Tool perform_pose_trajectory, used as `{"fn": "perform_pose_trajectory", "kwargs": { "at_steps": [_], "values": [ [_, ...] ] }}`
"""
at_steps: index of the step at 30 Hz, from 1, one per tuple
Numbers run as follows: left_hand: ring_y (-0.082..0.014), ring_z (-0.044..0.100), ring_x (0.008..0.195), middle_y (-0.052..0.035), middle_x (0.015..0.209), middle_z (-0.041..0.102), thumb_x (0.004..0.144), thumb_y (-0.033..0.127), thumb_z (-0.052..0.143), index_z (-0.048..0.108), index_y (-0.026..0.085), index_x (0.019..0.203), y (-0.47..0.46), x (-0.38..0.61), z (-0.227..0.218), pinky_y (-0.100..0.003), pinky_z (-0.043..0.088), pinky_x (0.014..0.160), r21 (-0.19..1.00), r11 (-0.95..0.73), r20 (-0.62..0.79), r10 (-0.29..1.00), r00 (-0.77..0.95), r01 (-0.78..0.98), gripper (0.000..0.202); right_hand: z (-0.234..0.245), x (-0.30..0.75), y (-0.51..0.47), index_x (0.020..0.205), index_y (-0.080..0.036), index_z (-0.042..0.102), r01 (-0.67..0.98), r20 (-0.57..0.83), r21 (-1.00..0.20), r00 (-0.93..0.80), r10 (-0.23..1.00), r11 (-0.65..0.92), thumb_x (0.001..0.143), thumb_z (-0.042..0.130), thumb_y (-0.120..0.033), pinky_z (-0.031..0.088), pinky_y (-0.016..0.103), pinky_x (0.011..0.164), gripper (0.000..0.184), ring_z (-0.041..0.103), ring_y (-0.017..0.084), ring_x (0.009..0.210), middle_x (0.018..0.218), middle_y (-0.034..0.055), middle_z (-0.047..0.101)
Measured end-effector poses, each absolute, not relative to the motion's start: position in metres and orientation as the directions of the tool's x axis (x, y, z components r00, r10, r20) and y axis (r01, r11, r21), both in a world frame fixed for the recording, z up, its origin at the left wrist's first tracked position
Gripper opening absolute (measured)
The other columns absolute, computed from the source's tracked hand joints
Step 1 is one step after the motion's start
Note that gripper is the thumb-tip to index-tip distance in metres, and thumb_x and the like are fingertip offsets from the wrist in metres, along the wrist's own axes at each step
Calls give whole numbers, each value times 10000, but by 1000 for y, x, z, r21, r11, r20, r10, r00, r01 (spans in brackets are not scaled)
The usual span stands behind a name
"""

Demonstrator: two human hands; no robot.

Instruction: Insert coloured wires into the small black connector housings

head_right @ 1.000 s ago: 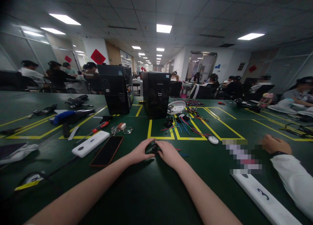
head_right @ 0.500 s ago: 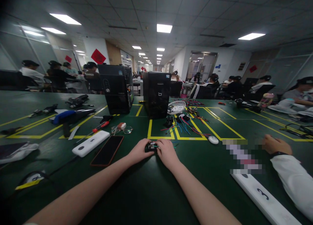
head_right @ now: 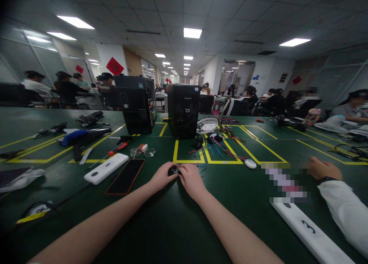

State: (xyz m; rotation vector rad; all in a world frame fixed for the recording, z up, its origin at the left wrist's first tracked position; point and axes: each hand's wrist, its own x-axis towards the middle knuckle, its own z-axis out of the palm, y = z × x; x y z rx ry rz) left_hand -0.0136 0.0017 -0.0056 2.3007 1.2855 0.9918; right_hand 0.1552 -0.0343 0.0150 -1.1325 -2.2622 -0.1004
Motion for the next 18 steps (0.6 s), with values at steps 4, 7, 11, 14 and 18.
{"fn": "perform_pose_trajectory", "kwargs": {
  "at_steps": [4, 7, 11, 14, 18],
  "values": [
    [-216, 553, 1020, -66, 1101, 610, 727, 201, 608, 556, 183, 1108, 2, -13, -4, -341, 411, 928, 602, -543, 397, 840, 370, 586, 385, 12, 150, -32, 1021, -188, 557, 772, 554, -188, -427, 715, 607, 822, 490, -174, 380, 408, 895, 210, 492, 217, 1004, 1056, 93, 571],
    [-214, 548, 1037, -55, 1142, 601, 722, 176, 592, 539, 196, 1148, 2, -12, -3, -338, 405, 943, 611, -548, 377, 836, 399, 571, 430, 10, 144, -29, 995, -184, 557, 782, 555, -184, -418, 719, 596, 823, 472, -155, 386, 394, 881, 194, 487, 211, 1004, 1062, 98, 563],
    [-208, 554, 1022, -44, 1131, 606, 719, 153, 578, 538, 202, 1149, 3, -11, -1, -328, 417, 928, 622, -556, 372, 829, 417, 552, 435, 8, 138, -26, 932, -179, 562, 779, 557, -188, -416, 719, 597, 806, 459, -117, 376, 379, 889, 174, 474, 202, 1011, 1072, 94, 559],
    [-212, 553, 1028, -46, 1142, 601, 726, 181, 596, 527, 208, 1166, 2, -11, 0, -335, 418, 929, 633, -556, 364, 828, 426, 539, 446, 8, 137, -24, 906, -175, 556, 781, 574, -244, -362, 734, 576, 825, 414, -114, 375, 377, 880, 174, 475, 202, 992, 1037, 91, 563],
    [-226, 539, 1058, -61, 1180, 580, 733, 230, 624, 500, 207, 1203, 3, -13, 0, -361, 404, 949, 646, -532, 335, 842, 422, 548, 487, 11, 143, -24, 907, -175, 547, 773, 605, -337, -260, 753, 538, 840, 375, -127, 381, 372, 859, 190, 479, 207, 979, 1004, 93, 557]
  ]
}}
